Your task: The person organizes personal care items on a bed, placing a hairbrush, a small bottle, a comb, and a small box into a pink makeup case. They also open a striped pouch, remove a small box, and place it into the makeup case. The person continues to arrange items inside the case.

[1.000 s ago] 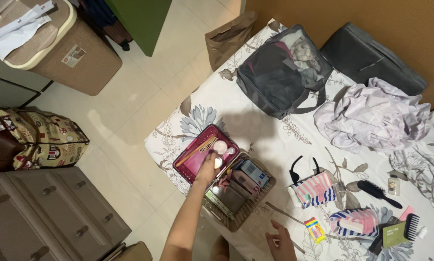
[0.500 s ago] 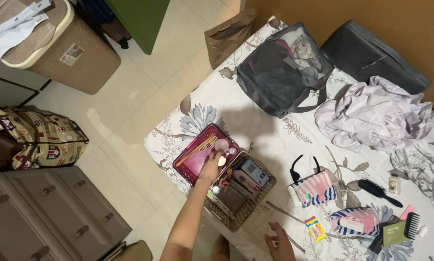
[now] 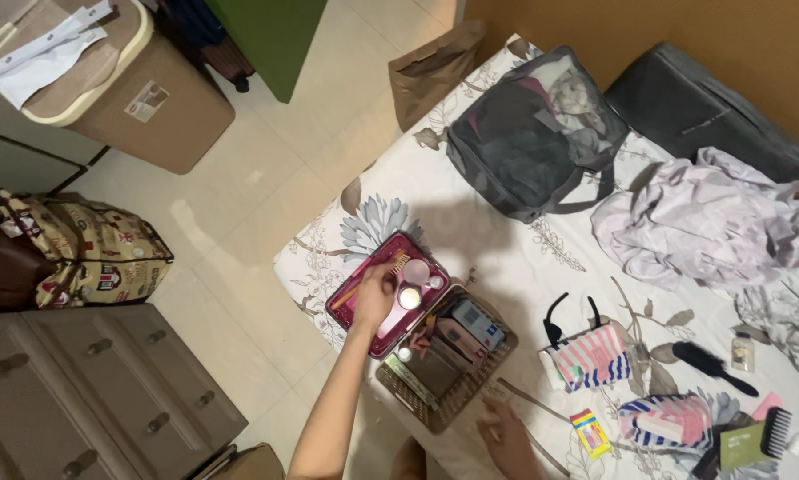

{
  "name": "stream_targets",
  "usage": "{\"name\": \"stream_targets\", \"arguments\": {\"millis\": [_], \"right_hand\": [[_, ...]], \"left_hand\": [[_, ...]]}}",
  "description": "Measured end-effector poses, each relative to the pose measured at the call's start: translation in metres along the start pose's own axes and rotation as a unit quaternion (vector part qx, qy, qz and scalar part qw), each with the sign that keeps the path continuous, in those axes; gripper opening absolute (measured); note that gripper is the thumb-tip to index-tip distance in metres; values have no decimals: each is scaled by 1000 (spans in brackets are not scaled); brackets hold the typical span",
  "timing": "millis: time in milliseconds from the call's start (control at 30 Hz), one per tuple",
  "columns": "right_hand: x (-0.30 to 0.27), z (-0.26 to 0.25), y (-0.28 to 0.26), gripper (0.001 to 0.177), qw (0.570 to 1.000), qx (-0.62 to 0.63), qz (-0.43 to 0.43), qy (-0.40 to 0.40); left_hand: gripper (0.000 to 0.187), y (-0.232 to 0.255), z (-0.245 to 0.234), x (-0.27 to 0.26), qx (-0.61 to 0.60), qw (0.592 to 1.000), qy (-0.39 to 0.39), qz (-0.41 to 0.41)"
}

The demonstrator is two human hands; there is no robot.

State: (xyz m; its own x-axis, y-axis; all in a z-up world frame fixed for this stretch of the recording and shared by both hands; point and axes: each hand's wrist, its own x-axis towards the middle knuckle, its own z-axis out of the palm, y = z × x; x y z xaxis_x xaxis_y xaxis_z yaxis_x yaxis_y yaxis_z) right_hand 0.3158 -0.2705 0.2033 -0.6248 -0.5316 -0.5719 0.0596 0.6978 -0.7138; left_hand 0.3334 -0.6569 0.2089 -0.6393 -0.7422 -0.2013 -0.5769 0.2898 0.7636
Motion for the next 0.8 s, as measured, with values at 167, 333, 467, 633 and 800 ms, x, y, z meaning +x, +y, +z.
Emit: {"name": "stream_targets", "arguments": {"millis": [167,333,467,633,800], "right_hand": [[72,25,-100,63,971,-103,-213,31],[153,62,-170,70,946,-175,-269,46],[192,85,-157,65,941,-238,-240,-5],[206,111,-131,55,919,-281,-275,-8],[193,110,-139,49,886,-326,-328,-37]], "left_hand": [[42,7,19,30,-28,997,-59,34],[36,-16,19,39,6,997,-18,79],[39,-46,-4,22,4,997,-57,-51],[45,-65,-11,13,28,996,-75,-49],[51,-68,27,29,36,990,-132,27]]}}
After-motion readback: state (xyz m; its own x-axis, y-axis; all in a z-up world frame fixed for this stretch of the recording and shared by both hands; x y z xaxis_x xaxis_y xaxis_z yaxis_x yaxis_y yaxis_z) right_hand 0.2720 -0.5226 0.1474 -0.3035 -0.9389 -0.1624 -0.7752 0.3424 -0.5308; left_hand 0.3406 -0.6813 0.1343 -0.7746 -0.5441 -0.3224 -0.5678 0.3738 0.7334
